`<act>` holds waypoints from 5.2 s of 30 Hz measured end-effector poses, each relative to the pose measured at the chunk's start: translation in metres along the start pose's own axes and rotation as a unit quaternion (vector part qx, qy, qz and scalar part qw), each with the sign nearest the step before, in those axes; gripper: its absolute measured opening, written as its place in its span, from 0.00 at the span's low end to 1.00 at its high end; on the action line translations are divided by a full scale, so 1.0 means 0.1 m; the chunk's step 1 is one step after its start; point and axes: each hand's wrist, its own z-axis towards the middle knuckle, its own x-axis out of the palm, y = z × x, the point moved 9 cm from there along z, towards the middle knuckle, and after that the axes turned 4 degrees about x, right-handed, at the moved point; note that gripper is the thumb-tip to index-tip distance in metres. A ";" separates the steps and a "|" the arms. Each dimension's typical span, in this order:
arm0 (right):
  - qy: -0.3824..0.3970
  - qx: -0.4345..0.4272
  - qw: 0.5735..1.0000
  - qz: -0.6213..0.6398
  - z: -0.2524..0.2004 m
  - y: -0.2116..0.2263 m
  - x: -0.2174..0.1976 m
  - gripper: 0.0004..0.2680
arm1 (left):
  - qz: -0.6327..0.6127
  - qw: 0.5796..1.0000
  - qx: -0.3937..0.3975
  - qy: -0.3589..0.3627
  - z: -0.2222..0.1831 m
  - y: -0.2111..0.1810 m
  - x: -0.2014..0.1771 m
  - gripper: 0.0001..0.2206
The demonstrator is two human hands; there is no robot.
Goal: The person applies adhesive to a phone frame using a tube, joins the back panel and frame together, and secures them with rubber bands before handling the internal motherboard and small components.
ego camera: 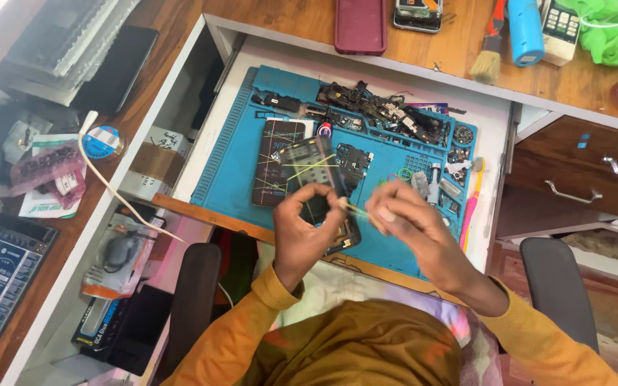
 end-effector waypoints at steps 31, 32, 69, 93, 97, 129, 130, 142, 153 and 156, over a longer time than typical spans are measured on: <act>-0.213 -0.076 0.940 -0.257 -0.32 0.50 -0.22 0.15 | -0.326 0.937 -0.044 0.115 -0.30 -0.61 0.50 0.30; -0.219 -0.127 0.913 -0.320 -0.35 0.60 -0.18 0.14 | -0.308 0.943 -0.059 0.111 -0.32 -0.56 0.53 0.31; -0.240 -0.224 0.802 -0.499 -0.24 0.54 -0.22 0.04 | -0.319 0.896 -0.268 0.151 -0.41 -0.12 0.66 0.17; 0.013 0.011 1.000 0.024 -0.09 -0.17 -1.05 0.05 | -0.418 0.729 -0.433 0.325 -0.85 -0.05 0.83 0.17; -0.074 0.032 0.995 -0.058 0.03 -0.22 -1.09 0.04 | -0.425 0.754 -0.413 0.282 -0.67 0.07 0.66 0.17; 0.057 0.008 0.991 -0.119 0.10 0.03 -0.38 0.17 | 0.101 0.925 0.074 0.359 -0.34 -0.66 0.45 0.41; 0.017 0.017 0.995 -0.101 0.11 0.00 -0.43 0.11 | 0.087 0.929 0.075 0.353 -0.31 -0.71 0.44 0.41; -0.084 -0.265 0.949 -0.151 -0.21 0.58 -0.43 0.02 | 0.063 0.979 0.122 0.152 -0.08 -1.07 -0.28 0.14; -0.156 -0.040 0.979 -0.126 -0.05 0.10 -0.51 0.07 | 0.433 0.845 0.281 0.136 -0.16 -1.49 -0.12 0.39; -0.113 -0.008 0.986 -0.121 -0.04 0.05 -0.37 0.08 | 0.498 0.799 0.281 0.187 -0.15 -1.33 0.01 0.42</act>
